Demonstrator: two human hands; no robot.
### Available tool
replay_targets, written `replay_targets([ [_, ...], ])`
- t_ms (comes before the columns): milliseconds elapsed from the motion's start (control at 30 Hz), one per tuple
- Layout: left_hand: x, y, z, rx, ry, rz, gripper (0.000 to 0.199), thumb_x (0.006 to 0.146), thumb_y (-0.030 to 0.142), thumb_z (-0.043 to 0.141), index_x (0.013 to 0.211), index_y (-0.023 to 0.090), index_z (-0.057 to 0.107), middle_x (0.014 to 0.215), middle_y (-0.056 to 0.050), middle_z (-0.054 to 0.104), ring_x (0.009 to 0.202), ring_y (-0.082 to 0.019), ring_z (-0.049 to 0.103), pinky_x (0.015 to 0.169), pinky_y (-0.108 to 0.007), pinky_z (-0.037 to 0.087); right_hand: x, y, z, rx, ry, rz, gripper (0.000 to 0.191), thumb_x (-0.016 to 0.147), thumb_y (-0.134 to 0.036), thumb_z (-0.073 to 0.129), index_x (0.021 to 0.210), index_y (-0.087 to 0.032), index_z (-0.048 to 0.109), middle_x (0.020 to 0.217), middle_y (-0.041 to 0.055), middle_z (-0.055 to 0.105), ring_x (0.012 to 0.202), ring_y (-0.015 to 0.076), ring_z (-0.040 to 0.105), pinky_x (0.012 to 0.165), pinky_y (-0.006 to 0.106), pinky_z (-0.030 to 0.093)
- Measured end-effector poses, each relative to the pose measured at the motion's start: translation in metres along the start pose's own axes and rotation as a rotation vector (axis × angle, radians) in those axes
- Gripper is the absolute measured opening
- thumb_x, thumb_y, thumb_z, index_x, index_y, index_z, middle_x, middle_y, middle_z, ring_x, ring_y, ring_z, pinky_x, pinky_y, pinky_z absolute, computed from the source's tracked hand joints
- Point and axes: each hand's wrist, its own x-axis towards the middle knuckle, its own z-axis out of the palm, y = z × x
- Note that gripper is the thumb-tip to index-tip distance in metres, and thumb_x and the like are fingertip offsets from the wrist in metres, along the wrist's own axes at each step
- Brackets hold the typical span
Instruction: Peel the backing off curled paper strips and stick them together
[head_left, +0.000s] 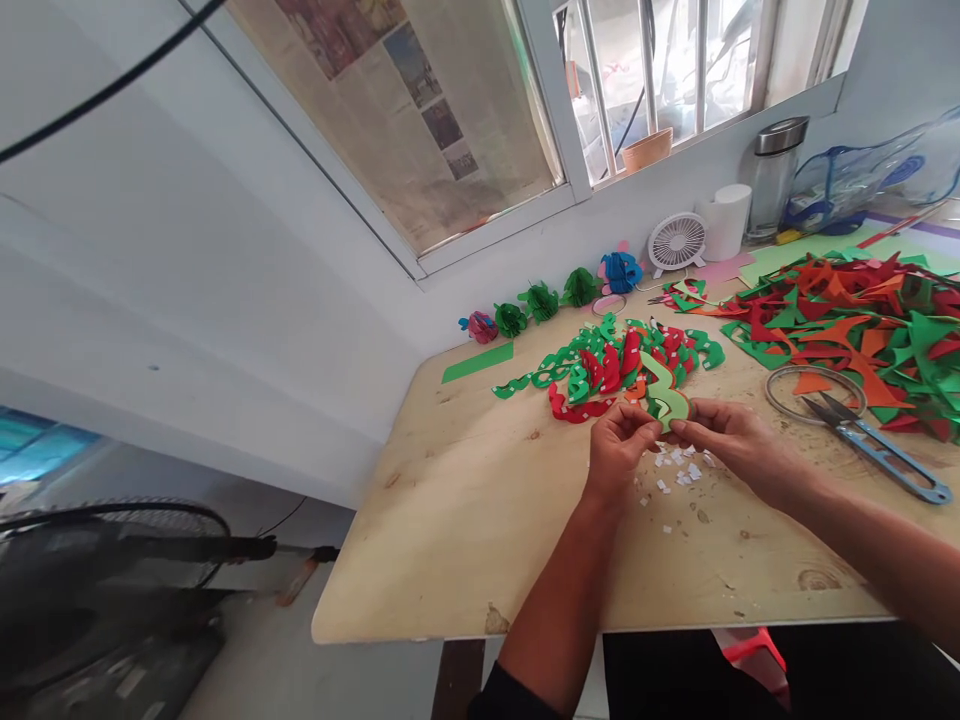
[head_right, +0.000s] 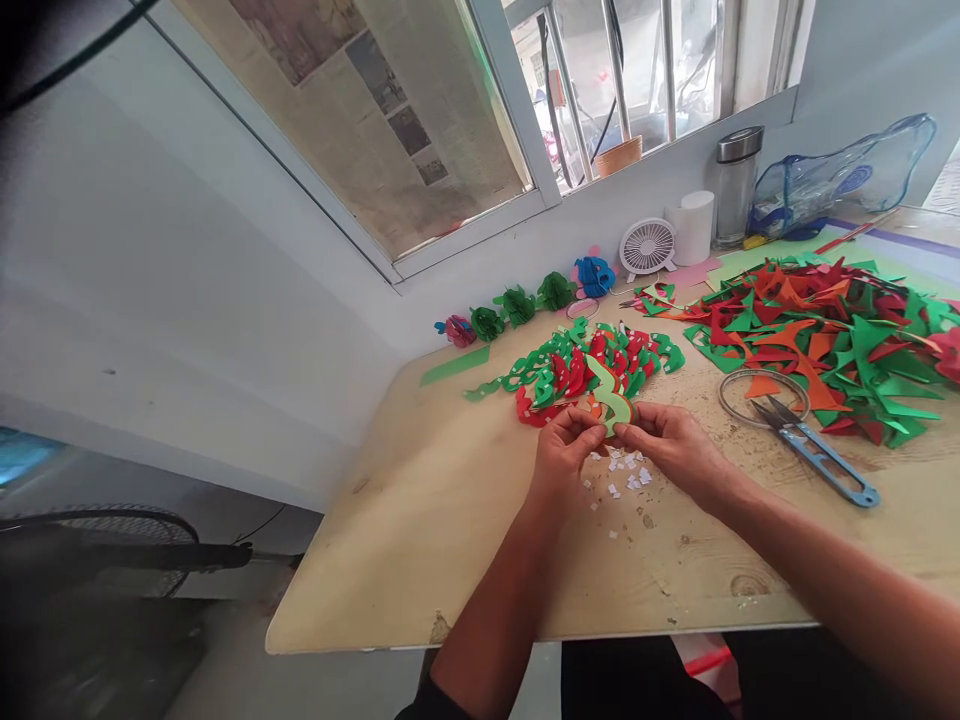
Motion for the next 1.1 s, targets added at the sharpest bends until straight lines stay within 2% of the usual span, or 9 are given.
replay_targets([
  [200,0.001,0.001,-0.002,-0.147,-0.019,-0.086,0.019,0.056,0.024,0.07,0.065,0.014,0.056,0.057,0.003,0.056,0.052,-0.009,0.053,0.052,-0.022,0.043,0.0,0.002,-0.001,0.016,-0.006,0.012,0.039,0.061,-0.058,0.07,0.068,-0.019,0.064,0.062,0.0011,0.062,0.061,0.0154,0.054,0.057,0.027,0.041],
  [433,0.0,0.004,-0.002,-0.091,-0.042,-0.034,0.02,0.062,0.029,0.069,0.071,0.015,0.058,0.063,0.001,0.057,0.057,-0.01,0.055,0.054,-0.023,0.044,0.002,0.006,-0.003,0.022,-0.015,0.005,0.039,0.063,-0.057,0.07,0.073,-0.019,0.065,0.066,0.0016,0.064,0.064,0.0164,0.055,0.059,0.027,0.041],
  [733,-0.001,0.004,0.002,-0.046,-0.03,0.048,0.023,0.059,0.029,0.074,0.066,0.015,0.059,0.062,0.002,0.056,0.056,-0.009,0.052,0.056,-0.023,0.044,0.001,0.006,-0.006,-0.071,0.013,-0.018,0.041,0.065,-0.059,0.067,0.069,-0.018,0.064,0.064,0.003,0.064,0.059,0.0148,0.051,0.053,0.026,0.037],
  [933,0.001,0.001,0.0,-0.019,-0.036,0.091,0.022,0.059,0.03,0.075,0.067,0.015,0.06,0.061,0.002,0.057,0.056,-0.009,0.051,0.057,-0.024,0.042,0.003,0.011,-0.01,-0.032,0.012,0.018,0.038,0.064,-0.056,0.07,0.072,-0.019,0.065,0.065,0.002,0.064,0.061,0.015,0.05,0.055,0.026,0.036],
  [1100,0.0,0.001,-0.001,-0.016,-0.053,0.1,0.021,0.06,0.029,0.074,0.066,0.015,0.061,0.061,0.002,0.057,0.056,-0.008,0.05,0.059,-0.024,0.041,0.003,0.013,-0.01,-0.03,0.025,0.012,0.036,0.065,-0.054,0.07,0.066,-0.019,0.064,0.06,0.0009,0.06,0.057,0.0133,0.047,0.053,0.025,0.035],
])
